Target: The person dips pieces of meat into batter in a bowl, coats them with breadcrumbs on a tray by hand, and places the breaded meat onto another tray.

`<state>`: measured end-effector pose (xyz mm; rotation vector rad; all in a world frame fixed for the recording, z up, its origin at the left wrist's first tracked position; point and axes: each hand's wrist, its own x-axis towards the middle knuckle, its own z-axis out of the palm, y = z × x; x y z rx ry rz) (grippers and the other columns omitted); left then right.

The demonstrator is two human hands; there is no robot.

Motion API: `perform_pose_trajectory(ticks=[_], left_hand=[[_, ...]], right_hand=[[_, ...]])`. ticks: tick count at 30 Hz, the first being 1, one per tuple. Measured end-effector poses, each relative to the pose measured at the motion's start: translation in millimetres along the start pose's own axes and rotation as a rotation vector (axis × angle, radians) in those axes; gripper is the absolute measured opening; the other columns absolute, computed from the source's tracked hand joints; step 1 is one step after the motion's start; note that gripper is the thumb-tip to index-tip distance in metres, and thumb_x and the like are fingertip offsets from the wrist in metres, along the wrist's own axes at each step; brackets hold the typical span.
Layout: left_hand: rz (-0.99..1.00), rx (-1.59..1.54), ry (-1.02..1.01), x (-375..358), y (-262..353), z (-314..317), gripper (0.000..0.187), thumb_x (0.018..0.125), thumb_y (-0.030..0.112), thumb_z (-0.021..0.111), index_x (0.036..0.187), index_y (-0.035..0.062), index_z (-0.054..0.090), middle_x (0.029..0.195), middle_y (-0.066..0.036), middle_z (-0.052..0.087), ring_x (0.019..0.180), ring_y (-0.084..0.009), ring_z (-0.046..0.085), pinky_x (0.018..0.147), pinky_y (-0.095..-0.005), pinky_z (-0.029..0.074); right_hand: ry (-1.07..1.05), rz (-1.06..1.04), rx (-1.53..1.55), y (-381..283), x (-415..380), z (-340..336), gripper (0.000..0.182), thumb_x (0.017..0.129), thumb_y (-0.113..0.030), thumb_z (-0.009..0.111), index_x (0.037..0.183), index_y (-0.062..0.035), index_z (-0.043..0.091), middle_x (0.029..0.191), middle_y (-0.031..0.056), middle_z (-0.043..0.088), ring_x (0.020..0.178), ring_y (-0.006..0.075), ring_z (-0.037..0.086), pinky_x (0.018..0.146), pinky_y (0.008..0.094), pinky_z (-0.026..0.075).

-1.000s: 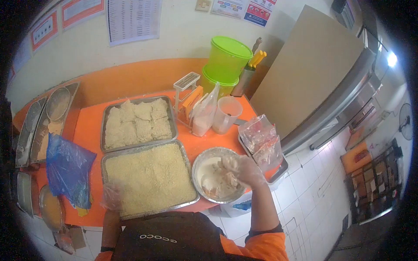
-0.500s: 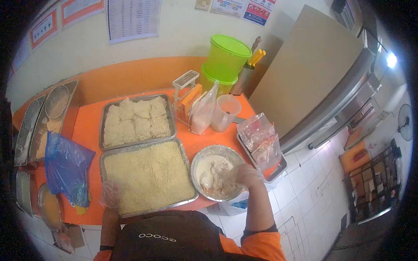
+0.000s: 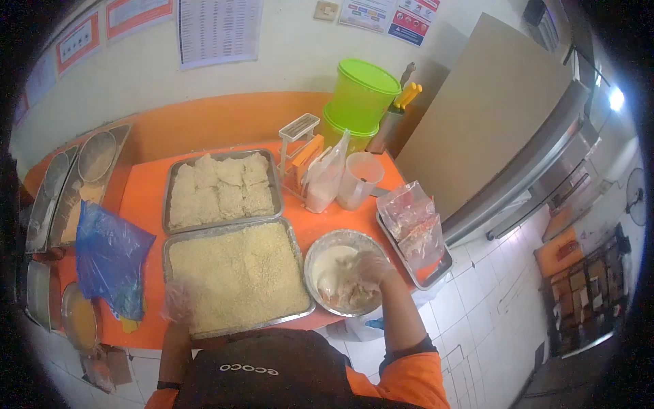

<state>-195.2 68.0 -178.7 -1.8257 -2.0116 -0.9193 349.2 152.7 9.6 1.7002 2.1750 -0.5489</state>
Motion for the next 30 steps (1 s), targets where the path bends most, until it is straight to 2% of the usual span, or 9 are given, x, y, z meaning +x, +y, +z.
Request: perform_pose_trajectory(ticks=[4,7,13,15,17,19,22,28,30], left_hand=[[-0.351,-0.105,-0.342,15,17,-13,0.022,0.083,0.028,0.058,0.082,0.0065,0.055,0.079,-0.011,0.056,0.072,-0.0279,0.056,0.060,-0.0353,0.043],[-0.069,-0.064,-0.097,10,5,-3,0.021,0.081,0.027,0.059,0.081,0.0059,0.056,0.080,-0.011,0.055,0.072,-0.0286,0.056,0.061,-0.0357,0.044],[-0.034,-0.136,0.039,16,18,-17,0.021,0.081,0.025,0.061,0.083,0.0045,0.056,0.077,-0.012,0.055,0.071,-0.0284,0.055,0.062,-0.0379,0.043],[-0.067,-0.160,0.003,16,19,-19,0.021,0.081,0.025,0.061,0.082,0.0044,0.055,0.076,-0.012,0.054,0.070,-0.0282,0.054,0.061,-0.0375,0.042],[-0.149,-0.206,-0.033,17,23,-23,0.021,0.080,0.024,0.061,0.082,0.0044,0.054,0.075,-0.011,0.053,0.069,-0.0277,0.054,0.059,-0.0369,0.042],[-0.280,-0.276,-0.068,22,34,-31,0.021,0.080,0.024,0.062,0.080,0.0045,0.053,0.074,-0.011,0.053,0.068,-0.0270,0.053,0.058,-0.0362,0.042],[-0.269,-0.518,0.023,-6,-8,15,0.021,0.080,0.024,0.062,0.080,0.0046,0.052,0.074,-0.010,0.053,0.068,-0.0260,0.053,0.058,-0.0354,0.042],[-0.234,-0.188,-0.111,26,36,-42,0.022,0.080,0.024,0.062,0.086,0.0044,0.055,0.079,-0.011,0.056,0.072,-0.0265,0.055,0.064,-0.0355,0.044],[-0.185,-0.436,0.000,-13,-19,25,0.022,0.080,0.025,0.061,0.087,0.0046,0.056,0.080,-0.012,0.057,0.073,-0.0267,0.055,0.066,-0.0360,0.044]], right_hand=[[0.120,-0.134,0.072,-23,-50,-33,0.040,0.075,-0.026,0.064,0.109,-0.0057,0.060,0.107,0.0151,0.060,0.102,0.0284,0.054,0.089,0.0366,0.042],[0.357,-0.177,0.269,-17,-54,-22,0.042,0.072,-0.016,0.065,0.113,-0.0047,0.058,0.105,0.0142,0.060,0.097,0.0294,0.055,0.087,0.0359,0.043],[0.528,-0.232,0.162,-26,-77,-47,0.034,0.067,-0.008,0.065,0.101,-0.0057,0.061,0.096,0.0133,0.061,0.088,0.0268,0.056,0.077,0.0351,0.045],[0.555,-0.191,0.554,-33,-81,-49,0.033,0.070,-0.010,0.059,0.103,-0.0081,0.060,0.095,0.0132,0.060,0.091,0.0275,0.056,0.084,0.0354,0.043],[0.500,-0.122,0.451,-44,-81,-53,0.031,0.073,-0.012,0.056,0.103,-0.0098,0.060,0.094,0.0126,0.060,0.093,0.0277,0.056,0.087,0.0361,0.042],[0.356,-0.028,-0.143,-59,-76,-59,0.028,0.076,-0.015,0.055,0.103,-0.0108,0.061,0.093,0.0114,0.061,0.094,0.0275,0.056,0.086,0.0373,0.042],[0.187,-0.215,-0.278,-30,-47,25,0.027,0.077,-0.019,0.055,0.102,-0.0102,0.060,0.098,0.0094,0.060,0.091,0.0228,0.058,0.078,0.0342,0.046],[0.023,-0.355,0.102,-66,-70,-11,0.038,0.080,-0.023,0.055,0.115,-0.0070,0.055,0.113,0.0107,0.058,0.100,0.0213,0.055,0.090,0.0308,0.042],[0.181,-0.246,0.455,-32,-65,18,0.041,0.079,-0.021,0.060,0.116,-0.0051,0.054,0.113,0.0101,0.058,0.102,0.0198,0.054,0.092,0.0307,0.041]])
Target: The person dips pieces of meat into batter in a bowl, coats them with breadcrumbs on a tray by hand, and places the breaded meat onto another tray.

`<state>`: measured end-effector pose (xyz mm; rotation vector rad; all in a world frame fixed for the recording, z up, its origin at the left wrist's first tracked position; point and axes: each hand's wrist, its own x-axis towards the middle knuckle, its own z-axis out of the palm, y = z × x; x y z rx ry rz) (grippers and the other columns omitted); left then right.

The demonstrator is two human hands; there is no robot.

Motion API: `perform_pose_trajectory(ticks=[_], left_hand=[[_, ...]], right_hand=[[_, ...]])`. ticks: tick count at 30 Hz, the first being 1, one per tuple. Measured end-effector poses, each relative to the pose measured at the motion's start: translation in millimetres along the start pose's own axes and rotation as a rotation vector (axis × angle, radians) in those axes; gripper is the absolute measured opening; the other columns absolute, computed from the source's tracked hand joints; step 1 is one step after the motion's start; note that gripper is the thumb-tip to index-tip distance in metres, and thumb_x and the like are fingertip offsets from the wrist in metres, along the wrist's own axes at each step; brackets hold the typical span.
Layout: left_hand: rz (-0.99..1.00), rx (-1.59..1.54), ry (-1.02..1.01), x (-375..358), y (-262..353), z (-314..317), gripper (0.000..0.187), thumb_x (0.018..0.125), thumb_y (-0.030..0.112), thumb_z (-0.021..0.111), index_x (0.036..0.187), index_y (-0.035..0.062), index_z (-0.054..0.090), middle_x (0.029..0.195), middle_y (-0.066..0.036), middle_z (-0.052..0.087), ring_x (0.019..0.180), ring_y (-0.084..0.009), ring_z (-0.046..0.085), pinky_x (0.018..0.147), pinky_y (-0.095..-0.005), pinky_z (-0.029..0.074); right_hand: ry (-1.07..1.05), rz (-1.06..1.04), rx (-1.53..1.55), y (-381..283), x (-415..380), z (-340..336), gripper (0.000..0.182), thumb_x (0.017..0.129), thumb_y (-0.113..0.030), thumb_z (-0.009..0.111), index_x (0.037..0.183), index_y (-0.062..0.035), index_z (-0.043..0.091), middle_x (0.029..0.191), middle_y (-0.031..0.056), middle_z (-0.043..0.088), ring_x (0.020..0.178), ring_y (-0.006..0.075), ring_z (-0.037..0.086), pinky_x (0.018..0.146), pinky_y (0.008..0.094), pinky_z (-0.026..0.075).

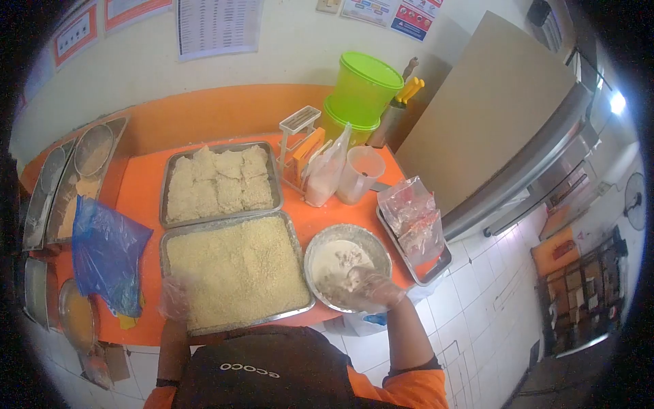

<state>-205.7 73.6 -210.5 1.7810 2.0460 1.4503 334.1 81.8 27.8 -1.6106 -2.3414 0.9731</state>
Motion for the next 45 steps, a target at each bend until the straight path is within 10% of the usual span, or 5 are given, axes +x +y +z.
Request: perform_pose_trajectory(ticks=[7,13,25,33,45], left_hand=[[-0.257,-0.164,-0.128,-4,-13,0,0.022,0.082,0.026,0.060,0.089,0.0051,0.056,0.084,-0.011,0.057,0.077,-0.0240,0.055,0.065,-0.0329,0.045],[-0.243,-0.536,-0.127,-5,-20,5,0.022,0.088,0.025,0.053,0.097,0.0051,0.054,0.086,-0.007,0.055,0.075,-0.0180,0.054,0.064,-0.0310,0.046],[-0.387,-0.864,-0.001,57,160,-85,0.030,0.093,0.031,0.047,0.104,0.0050,0.057,0.083,-0.002,0.056,0.078,-0.0090,0.050,0.069,-0.0243,0.044],[0.090,-0.123,-0.094,39,151,-104,0.058,0.080,0.047,0.059,0.112,-0.0010,0.050,0.103,-0.012,0.054,0.094,-0.0243,0.052,0.084,-0.0368,0.041],[0.058,0.525,-0.659,37,186,-73,0.098,0.063,0.057,0.065,0.133,-0.0037,0.033,0.130,-0.025,0.040,0.122,-0.0387,0.035,0.106,-0.0412,0.023]], right_hand=[[0.285,0.105,0.846,-2,-11,-19,0.047,0.071,-0.020,0.072,0.111,-0.0007,0.055,0.107,0.0080,0.060,0.099,0.0205,0.055,0.086,0.0333,0.044],[0.137,0.126,-0.277,-67,-9,-50,0.046,0.078,-0.029,0.065,0.115,-0.0046,0.054,0.113,0.0177,0.057,0.102,0.0302,0.055,0.090,0.0380,0.043],[0.036,-0.009,-0.077,-57,17,-12,0.051,0.084,-0.030,0.059,0.126,-0.0047,0.044,0.119,0.0148,0.053,0.107,0.0265,0.053,0.093,0.0362,0.043],[0.283,-0.571,0.068,-203,101,-19,0.016,0.077,-0.026,0.066,0.071,-0.0107,0.062,0.070,0.0079,0.060,0.067,0.0272,0.056,0.065,0.0406,0.044],[-0.065,-0.503,-0.240,-167,108,54,0.020,0.083,-0.028,0.058,0.087,-0.0079,0.061,0.079,0.0145,0.060,0.077,0.0288,0.059,0.064,0.0389,0.046]])
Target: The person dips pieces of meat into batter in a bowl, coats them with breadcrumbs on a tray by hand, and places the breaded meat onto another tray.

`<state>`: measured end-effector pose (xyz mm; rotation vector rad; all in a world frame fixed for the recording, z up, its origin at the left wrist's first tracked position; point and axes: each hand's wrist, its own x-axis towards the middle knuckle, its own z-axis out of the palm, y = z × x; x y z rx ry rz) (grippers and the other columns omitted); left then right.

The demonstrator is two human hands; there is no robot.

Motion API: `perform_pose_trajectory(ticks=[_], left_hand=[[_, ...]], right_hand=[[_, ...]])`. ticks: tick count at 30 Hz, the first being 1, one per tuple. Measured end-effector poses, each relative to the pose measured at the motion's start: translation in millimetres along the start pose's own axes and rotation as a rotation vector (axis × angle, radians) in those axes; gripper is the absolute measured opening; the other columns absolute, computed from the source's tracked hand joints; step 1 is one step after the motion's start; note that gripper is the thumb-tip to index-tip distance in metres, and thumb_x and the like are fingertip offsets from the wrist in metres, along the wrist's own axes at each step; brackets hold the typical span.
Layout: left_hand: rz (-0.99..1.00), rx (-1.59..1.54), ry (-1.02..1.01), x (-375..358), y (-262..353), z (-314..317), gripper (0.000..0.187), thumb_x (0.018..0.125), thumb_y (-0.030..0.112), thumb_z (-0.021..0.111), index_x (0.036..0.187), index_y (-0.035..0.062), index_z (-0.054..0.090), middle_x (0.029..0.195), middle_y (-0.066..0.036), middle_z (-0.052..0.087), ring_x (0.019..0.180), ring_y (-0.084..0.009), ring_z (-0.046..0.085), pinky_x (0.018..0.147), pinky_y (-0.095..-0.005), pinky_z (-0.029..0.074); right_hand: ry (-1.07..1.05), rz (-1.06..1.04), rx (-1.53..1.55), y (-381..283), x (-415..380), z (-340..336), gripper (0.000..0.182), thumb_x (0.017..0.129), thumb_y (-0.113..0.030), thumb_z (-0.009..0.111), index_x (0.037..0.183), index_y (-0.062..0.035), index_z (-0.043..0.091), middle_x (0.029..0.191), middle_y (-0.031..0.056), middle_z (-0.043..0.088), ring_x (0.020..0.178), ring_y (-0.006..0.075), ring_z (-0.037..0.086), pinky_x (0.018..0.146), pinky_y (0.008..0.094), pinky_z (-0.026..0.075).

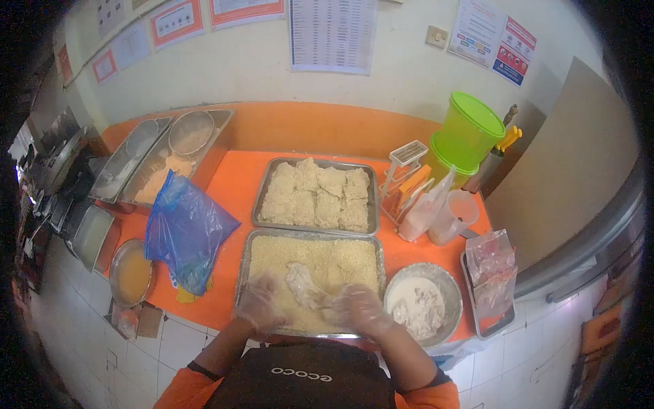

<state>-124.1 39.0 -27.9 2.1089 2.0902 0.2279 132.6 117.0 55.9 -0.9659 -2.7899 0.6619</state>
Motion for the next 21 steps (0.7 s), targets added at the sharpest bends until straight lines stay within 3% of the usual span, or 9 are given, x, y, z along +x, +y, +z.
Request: perform_pose_trajectory(ticks=[2,4,6,9,10,13,16,19,21], left_hand=[[0.058,0.010,-0.022,9,-3,11,0.095,0.063,0.056,0.065,0.132,-0.0028,0.035,0.124,-0.025,0.046,0.117,-0.0386,0.041,0.103,-0.0423,0.026],[0.041,-0.050,-0.167,19,-3,14,0.088,0.064,0.051,0.066,0.130,0.0004,0.040,0.122,-0.023,0.049,0.115,-0.0372,0.044,0.100,-0.0432,0.029],[0.008,-0.215,-0.138,25,-22,51,0.075,0.068,0.046,0.064,0.126,0.0016,0.045,0.117,-0.019,0.053,0.112,-0.0348,0.047,0.099,-0.0434,0.031],[-0.006,-0.621,-0.083,34,-19,31,0.058,0.075,0.037,0.059,0.120,0.0025,0.052,0.113,-0.016,0.057,0.109,-0.0321,0.050,0.097,-0.0424,0.033],[-0.004,-0.783,-0.062,42,-16,17,0.052,0.077,0.034,0.057,0.118,0.0027,0.054,0.112,-0.015,0.058,0.108,-0.0314,0.051,0.097,-0.0419,0.034],[0.493,-0.141,0.144,82,-16,30,0.054,0.081,0.034,0.050,0.127,0.0062,0.046,0.125,-0.014,0.050,0.119,-0.0284,0.044,0.101,-0.0424,0.030],[0.027,0.339,0.088,101,36,53,0.063,0.083,0.039,0.046,0.137,0.0094,0.033,0.140,-0.014,0.035,0.129,-0.0269,0.032,0.102,-0.0451,0.028],[0.034,0.203,-0.211,121,18,65,0.071,0.085,0.043,0.042,0.141,0.0066,0.019,0.147,-0.014,0.021,0.135,-0.0262,0.021,0.103,-0.0481,0.025],[0.051,0.169,-0.283,121,-2,54,0.073,0.084,0.046,0.042,0.139,0.0033,0.022,0.144,-0.016,0.024,0.133,-0.0279,0.024,0.103,-0.0462,0.026]], right_hand=[[0.299,0.153,0.696,20,-25,18,0.022,0.083,-0.028,0.059,0.089,-0.0078,0.062,0.077,0.0118,0.060,0.078,0.0275,0.059,0.069,0.0394,0.046],[0.354,0.128,0.526,21,-41,1,0.022,0.082,-0.029,0.061,0.090,-0.0080,0.063,0.077,0.0102,0.060,0.080,0.0264,0.059,0.073,0.0398,0.045],[0.121,-0.068,-0.503,13,-62,-40,0.022,0.080,-0.028,0.063,0.089,-0.0087,0.065,0.078,0.0096,0.062,0.082,0.0256,0.060,0.076,0.0400,0.045],[0.511,0.529,0.360,8,-89,-27,0.019,0.075,-0.025,0.067,0.086,-0.0093,0.067,0.082,0.0102,0.064,0.084,0.0274,0.059,0.079,0.0409,0.044],[0.543,0.462,0.259,13,-96,-24,0.020,0.074,-0.024,0.068,0.087,-0.0090,0.067,0.083,0.0106,0.064,0.083,0.0283,0.059,0.079,0.0412,0.044],[0.578,0.345,0.032,28,-112,-18,0.022,0.073,-0.023,0.069,0.090,-0.0087,0.067,0.085,0.0113,0.065,0.082,0.0304,0.058,0.081,0.0423,0.043],[0.540,0.410,0.035,29,-116,-15,0.024,0.072,-0.024,0.069,0.092,-0.0092,0.068,0.085,0.0116,0.064,0.083,0.0310,0.057,0.085,0.0425,0.041],[0.509,0.438,0.039,32,-119,-9,0.027,0.072,-0.023,0.069,0.096,-0.0102,0.067,0.090,0.0128,0.063,0.088,0.0311,0.056,0.088,0.0415,0.040],[0.442,0.375,-0.147,33,-121,-9,0.029,0.073,-0.022,0.068,0.100,-0.0110,0.067,0.094,0.0134,0.063,0.092,0.0313,0.054,0.091,0.0408,0.038]])
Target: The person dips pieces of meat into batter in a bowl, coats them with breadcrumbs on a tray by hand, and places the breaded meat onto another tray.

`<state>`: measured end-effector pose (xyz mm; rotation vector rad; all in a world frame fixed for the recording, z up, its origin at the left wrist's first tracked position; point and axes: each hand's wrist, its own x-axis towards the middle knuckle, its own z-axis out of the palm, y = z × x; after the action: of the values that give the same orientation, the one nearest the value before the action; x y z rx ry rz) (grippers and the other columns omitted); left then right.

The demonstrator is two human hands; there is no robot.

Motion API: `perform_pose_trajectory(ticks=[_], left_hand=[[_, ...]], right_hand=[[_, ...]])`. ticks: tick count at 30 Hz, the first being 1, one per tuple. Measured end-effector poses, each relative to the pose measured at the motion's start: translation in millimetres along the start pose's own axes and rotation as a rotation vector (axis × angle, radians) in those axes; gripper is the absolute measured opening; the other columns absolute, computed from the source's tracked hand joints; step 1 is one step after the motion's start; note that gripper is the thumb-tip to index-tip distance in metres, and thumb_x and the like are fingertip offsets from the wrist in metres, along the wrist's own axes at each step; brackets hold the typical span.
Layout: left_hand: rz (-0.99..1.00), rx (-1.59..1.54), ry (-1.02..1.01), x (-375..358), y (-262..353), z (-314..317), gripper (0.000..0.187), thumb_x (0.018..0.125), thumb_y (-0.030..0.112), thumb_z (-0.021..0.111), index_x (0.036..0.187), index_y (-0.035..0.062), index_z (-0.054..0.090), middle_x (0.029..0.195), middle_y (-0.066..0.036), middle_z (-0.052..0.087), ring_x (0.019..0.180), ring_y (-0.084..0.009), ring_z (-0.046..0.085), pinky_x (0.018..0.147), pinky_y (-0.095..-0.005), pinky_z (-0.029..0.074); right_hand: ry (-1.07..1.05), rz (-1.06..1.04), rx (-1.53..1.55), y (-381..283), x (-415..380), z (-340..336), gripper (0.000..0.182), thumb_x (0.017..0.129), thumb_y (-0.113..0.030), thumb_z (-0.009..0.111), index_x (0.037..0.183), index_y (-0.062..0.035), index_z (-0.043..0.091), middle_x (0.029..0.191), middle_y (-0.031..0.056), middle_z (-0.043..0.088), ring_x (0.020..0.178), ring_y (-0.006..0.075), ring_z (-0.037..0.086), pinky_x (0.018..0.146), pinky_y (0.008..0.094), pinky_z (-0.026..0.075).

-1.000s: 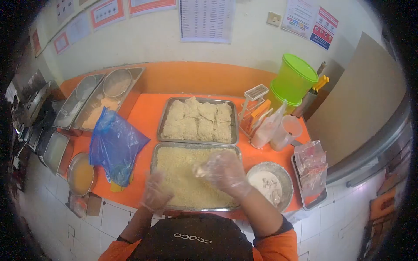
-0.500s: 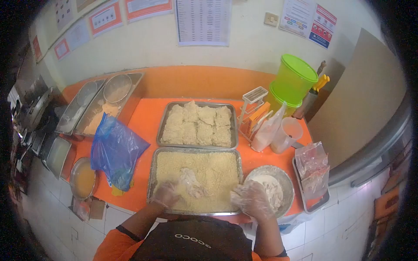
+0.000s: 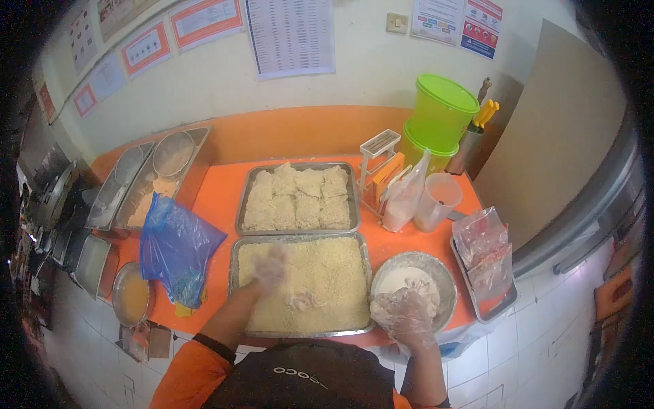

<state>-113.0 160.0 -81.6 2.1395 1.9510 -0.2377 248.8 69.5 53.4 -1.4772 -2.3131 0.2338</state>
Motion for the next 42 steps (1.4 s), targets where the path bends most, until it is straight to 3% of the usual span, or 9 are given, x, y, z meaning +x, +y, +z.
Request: perform_pose_trajectory(ticks=[8,13,16,19,22,28,34,37,42], left_hand=[[0.246,-0.002,0.163,-97,-25,-21,0.071,0.079,0.045,0.054,0.128,-0.0043,0.040,0.128,-0.024,0.044,0.119,-0.0336,0.043,0.099,-0.0411,0.033],[0.029,-0.749,0.054,-107,-13,-13,0.058,0.075,0.031,0.064,0.118,-0.0049,0.049,0.125,-0.023,0.047,0.114,-0.0339,0.046,0.099,-0.0421,0.034],[0.467,-0.744,0.252,-91,-7,-37,0.059,0.080,0.033,0.058,0.124,-0.0037,0.046,0.132,-0.022,0.041,0.119,-0.0356,0.043,0.099,-0.0414,0.034],[0.292,-0.193,0.658,-30,-4,13,0.065,0.084,0.037,0.049,0.133,-0.0021,0.035,0.142,-0.020,0.029,0.129,-0.0367,0.029,0.105,-0.0460,0.025],[0.022,0.149,0.107,-40,56,-32,0.075,0.085,0.045,0.044,0.140,-0.0006,0.021,0.148,-0.018,0.015,0.136,-0.0359,0.011,0.107,-0.0533,0.010],[-0.012,-0.163,0.364,22,42,-37,0.079,0.086,0.048,0.039,0.142,0.0006,0.011,0.150,-0.016,0.003,0.139,-0.0320,-0.001,0.106,-0.0571,0.000],[0.050,-0.010,0.131,28,44,-9,0.080,0.084,0.046,0.043,0.142,0.0004,0.012,0.150,-0.017,0.002,0.139,-0.0320,0.000,0.106,-0.0575,0.003],[0.089,-0.121,0.491,33,29,-12,0.080,0.085,0.045,0.044,0.142,0.0001,0.010,0.150,-0.017,0.001,0.139,-0.0325,-0.001,0.106,-0.0577,0.003],[0.057,-0.002,0.093,16,36,-8,0.079,0.085,0.041,0.044,0.142,-0.0009,0.008,0.150,-0.018,0.000,0.138,-0.0334,0.001,0.108,-0.0540,0.007]], right_hand=[[0.011,0.050,0.067,14,-13,-1,0.033,0.070,-0.022,0.072,0.100,-0.0088,0.065,0.102,0.0129,0.062,0.100,0.0309,0.054,0.094,0.0418,0.038],[-0.015,0.222,0.222,13,-11,8,0.033,0.073,-0.021,0.070,0.103,-0.0088,0.065,0.105,0.0140,0.061,0.100,0.0307,0.053,0.091,0.0411,0.039],[0.003,0.219,0.261,1,-6,0,0.032,0.075,-0.023,0.068,0.104,-0.0100,0.065,0.105,0.0148,0.061,0.100,0.0324,0.053,0.091,0.0415,0.038],[0.004,0.241,0.275,-4,-6,-6,0.033,0.073,-0.021,0.070,0.103,-0.0076,0.065,0.102,0.0148,0.062,0.097,0.0301,0.055,0.088,0.0399,0.040],[-0.039,0.247,0.234,1,-15,0,0.031,0.076,-0.027,0.065,0.103,-0.0117,0.066,0.099,0.0163,0.060,0.097,0.0341,0.052,0.089,0.0429,0.038],[-0.019,-0.050,-0.095,22,-26,12,0.031,0.073,-0.025,0.065,0.103,-0.0144,0.065,0.095,0.0134,0.062,0.091,0.0326,0.054,0.084,0.0437,0.041],[0.044,0.007,0.090,2,-24,-1,0.029,0.072,-0.021,0.064,0.101,-0.0160,0.065,0.093,0.0098,0.063,0.086,0.0321,0.055,0.081,0.0444,0.042],[0.051,0.029,0.089,3,-17,1,0.029,0.072,-0.019,0.066,0.101,-0.0158,0.066,0.098,0.0078,0.063,0.089,0.0298,0.056,0.084,0.0426,0.042],[0.070,-0.207,-0.113,8,-20,-1,0.029,0.071,-0.018,0.064,0.101,-0.0167,0.065,0.094,0.0088,0.063,0.088,0.0312,0.056,0.080,0.0439,0.043]])
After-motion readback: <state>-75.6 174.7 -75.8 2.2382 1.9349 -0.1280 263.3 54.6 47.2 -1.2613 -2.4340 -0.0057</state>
